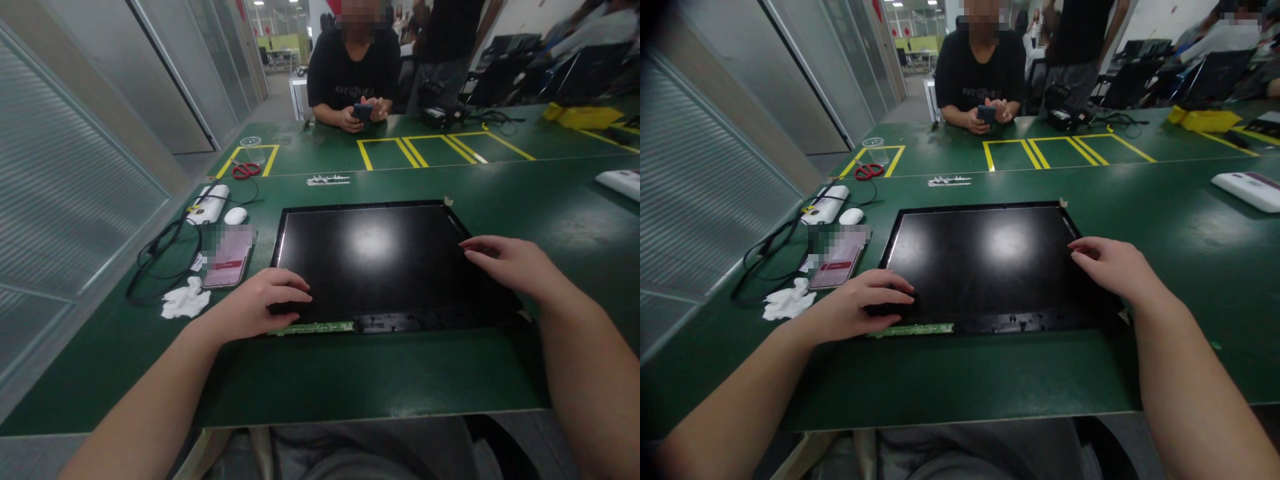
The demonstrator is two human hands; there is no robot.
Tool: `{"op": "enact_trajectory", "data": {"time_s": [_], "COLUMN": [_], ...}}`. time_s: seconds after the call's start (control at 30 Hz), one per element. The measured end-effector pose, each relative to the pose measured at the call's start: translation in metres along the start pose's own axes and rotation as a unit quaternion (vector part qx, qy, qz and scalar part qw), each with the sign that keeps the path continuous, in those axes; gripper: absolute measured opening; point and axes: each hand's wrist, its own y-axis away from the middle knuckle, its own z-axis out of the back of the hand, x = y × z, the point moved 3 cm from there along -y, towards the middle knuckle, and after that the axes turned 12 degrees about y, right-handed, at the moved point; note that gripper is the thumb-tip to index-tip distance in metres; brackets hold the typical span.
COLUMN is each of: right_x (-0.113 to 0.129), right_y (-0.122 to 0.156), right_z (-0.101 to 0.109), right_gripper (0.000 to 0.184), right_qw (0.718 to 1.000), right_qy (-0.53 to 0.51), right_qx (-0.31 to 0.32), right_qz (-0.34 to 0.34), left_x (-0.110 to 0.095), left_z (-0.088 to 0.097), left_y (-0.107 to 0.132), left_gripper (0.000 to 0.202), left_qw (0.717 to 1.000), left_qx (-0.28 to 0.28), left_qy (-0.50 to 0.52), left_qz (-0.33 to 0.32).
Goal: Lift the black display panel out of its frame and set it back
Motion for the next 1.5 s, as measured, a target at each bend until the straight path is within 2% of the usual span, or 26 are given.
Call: {"op": "enact_trajectory", "data": {"time_s": [0.27,0.4,0.7,0.9,1.3,1.5], "right_x": [0.001,0.001,0.002,0.003,0.002,0.003], "right_y": [0.0,0.0,-0.001,-0.001,0.0,0.0], "right_z": [0.0,0.0,0.0,0.0,0.0,0.0], "right_gripper": [0.047,0.046,0.047,0.043,0.045,0.045], "right_qw": [0.999,0.999,0.999,0.999,0.999,0.999], "right_qy": [0.022,0.026,0.034,0.034,0.035,0.043], "right_qx": [0.005,-0.001,-0.006,-0.02,-0.008,-0.005], "right_qz": [-0.029,-0.026,-0.026,-0.025,-0.032,-0.033], "left_x": [-0.002,-0.003,-0.01,-0.009,-0.011,-0.006], "left_z": [0.004,0.004,-0.001,-0.003,-0.004,-0.004], "left_y": [0.004,0.005,0.001,0.001,0.001,0.002], "left_gripper": [0.025,0.025,0.025,0.025,0.022,0.022], "left_qw": [0.995,0.993,0.994,0.995,0.995,0.997], "left_qx": [-0.005,0.003,0.017,0.016,0.025,0.019], "left_qy": [-0.102,-0.119,-0.11,-0.1,-0.094,-0.078], "left_qz": [0.0,-0.009,-0.004,-0.015,-0.026,-0.01]}}
